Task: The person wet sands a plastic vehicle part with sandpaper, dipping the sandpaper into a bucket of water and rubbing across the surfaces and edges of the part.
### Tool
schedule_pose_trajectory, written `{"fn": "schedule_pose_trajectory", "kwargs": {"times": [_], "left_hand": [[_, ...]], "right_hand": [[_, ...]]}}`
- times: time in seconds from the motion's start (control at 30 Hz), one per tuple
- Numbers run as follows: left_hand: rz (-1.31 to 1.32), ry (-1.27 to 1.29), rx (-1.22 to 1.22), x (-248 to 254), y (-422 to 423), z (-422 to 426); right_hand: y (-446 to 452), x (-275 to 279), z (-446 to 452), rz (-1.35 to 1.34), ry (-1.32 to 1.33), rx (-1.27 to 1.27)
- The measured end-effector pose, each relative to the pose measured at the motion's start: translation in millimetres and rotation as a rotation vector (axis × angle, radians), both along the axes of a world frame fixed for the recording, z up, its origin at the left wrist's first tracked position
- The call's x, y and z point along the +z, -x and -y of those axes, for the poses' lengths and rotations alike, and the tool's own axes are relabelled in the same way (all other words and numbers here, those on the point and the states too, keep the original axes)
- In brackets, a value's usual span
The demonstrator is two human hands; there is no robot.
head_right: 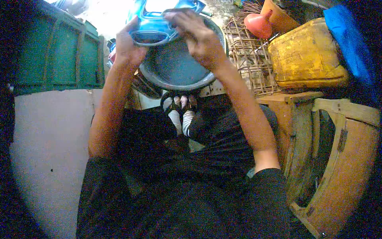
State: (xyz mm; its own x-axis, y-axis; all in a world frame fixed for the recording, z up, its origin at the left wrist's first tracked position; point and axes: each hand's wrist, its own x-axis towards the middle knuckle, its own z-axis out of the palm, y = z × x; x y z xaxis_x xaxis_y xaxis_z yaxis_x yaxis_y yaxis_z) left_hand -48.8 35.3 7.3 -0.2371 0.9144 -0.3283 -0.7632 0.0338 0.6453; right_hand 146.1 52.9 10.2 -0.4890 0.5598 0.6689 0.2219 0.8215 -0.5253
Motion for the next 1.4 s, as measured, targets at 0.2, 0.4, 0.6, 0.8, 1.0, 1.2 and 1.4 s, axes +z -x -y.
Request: {"fn": "schedule_pose_trajectory", "kwargs": {"times": [0.2, 0.4, 0.6, 0.8, 1.0, 1.2, 1.4], "left_hand": [[-0.04, 0.001, -0.021, 12, -5, 3], [0.031, -0.06, -0.055, -9, 17, -7], [0.068, 0.029, -0.068, -1, 8, -2], [0.061, 0.061, -0.059, 11, 11, 5], [0.102, 0.076, -0.111, 3, 7, -2], [-0.009, -0.016, -0.2, 7, 12, 3], [-0.042, -0.081, -0.178, 23, 20, 7]], "right_hand": [[-9, 7, -9, -0.014, 0.139, -0.04], [7, 1, 19, 0.042, -0.133, 0.139], [-15, 9, -11, -0.005, -0.019, -0.084], [6, 8, 26, 0.101, -0.21, 0.127], [-33, 20, -29, 0.042, -0.06, -0.124], [-33, 25, -21, -0.027, 0.103, -0.196], [-40, 42, -14, 0.021, -0.047, -0.131]]}}
